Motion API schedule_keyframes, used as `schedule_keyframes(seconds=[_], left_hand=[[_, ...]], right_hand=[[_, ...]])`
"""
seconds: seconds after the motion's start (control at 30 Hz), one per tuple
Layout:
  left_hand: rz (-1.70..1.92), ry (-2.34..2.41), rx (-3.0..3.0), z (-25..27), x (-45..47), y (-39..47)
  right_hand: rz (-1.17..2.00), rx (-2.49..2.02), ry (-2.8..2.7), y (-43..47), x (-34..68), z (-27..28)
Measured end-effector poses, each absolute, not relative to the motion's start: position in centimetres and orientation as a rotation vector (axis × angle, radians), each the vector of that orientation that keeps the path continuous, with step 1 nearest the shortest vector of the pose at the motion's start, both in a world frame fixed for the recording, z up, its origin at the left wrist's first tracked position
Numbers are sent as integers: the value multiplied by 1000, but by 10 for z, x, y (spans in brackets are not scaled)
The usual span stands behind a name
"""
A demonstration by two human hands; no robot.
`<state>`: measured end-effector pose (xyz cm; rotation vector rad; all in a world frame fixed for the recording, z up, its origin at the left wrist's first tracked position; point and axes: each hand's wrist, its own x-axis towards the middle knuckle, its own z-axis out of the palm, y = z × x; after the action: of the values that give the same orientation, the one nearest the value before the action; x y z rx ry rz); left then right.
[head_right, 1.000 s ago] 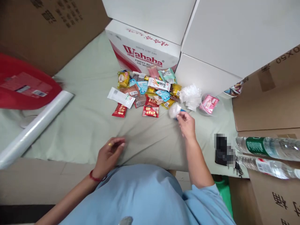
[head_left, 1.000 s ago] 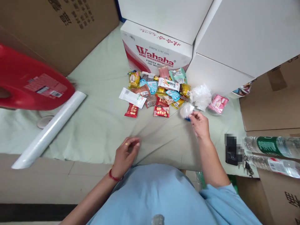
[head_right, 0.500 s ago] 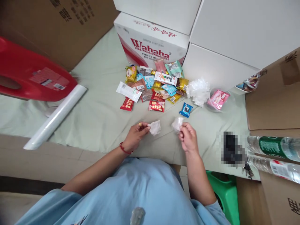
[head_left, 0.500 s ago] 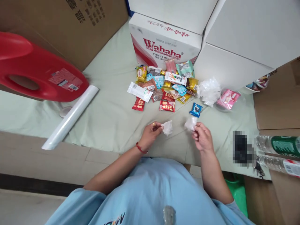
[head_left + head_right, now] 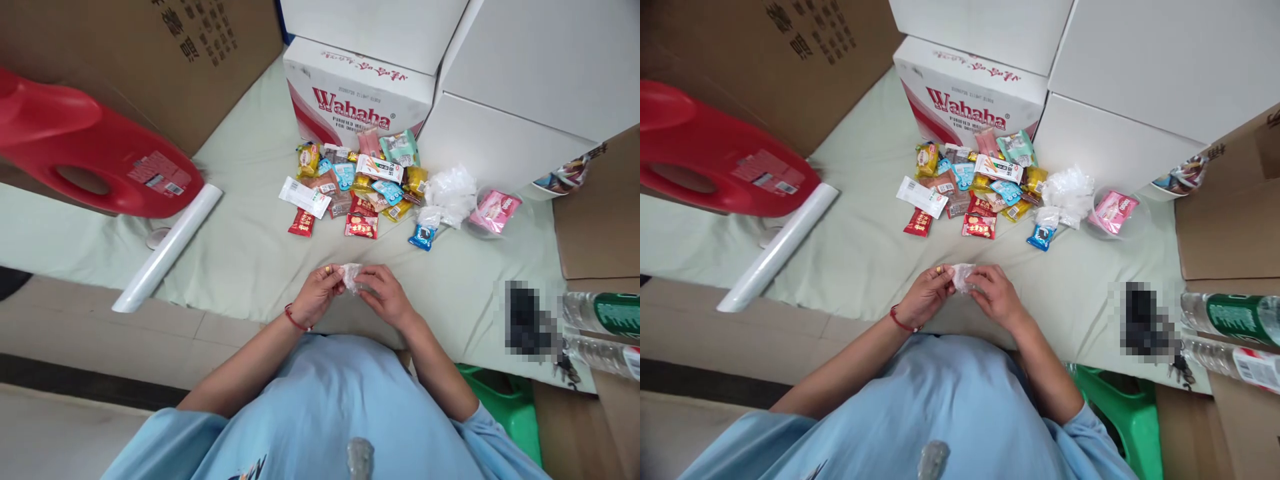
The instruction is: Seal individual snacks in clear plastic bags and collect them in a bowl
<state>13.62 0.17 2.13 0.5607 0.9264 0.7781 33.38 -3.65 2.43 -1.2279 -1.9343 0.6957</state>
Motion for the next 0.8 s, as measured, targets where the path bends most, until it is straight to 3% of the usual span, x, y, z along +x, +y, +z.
schedule_keyframes(seconds=[0.17,0.43,0.6,0.8], left_hand=[[833,950,729,19,143,-8],[721,1153,1025,15,143,-13],[734,1086,978,23,137,-9],[664,883,754,28,132,-5]], right_hand=[[739,-1394,-1740,-48,325,16],[1376,-1446,-1022,-50,331,19],[1576,-1303,-618,-45,341,28],[1565,-1232,-361,-40,371,37]])
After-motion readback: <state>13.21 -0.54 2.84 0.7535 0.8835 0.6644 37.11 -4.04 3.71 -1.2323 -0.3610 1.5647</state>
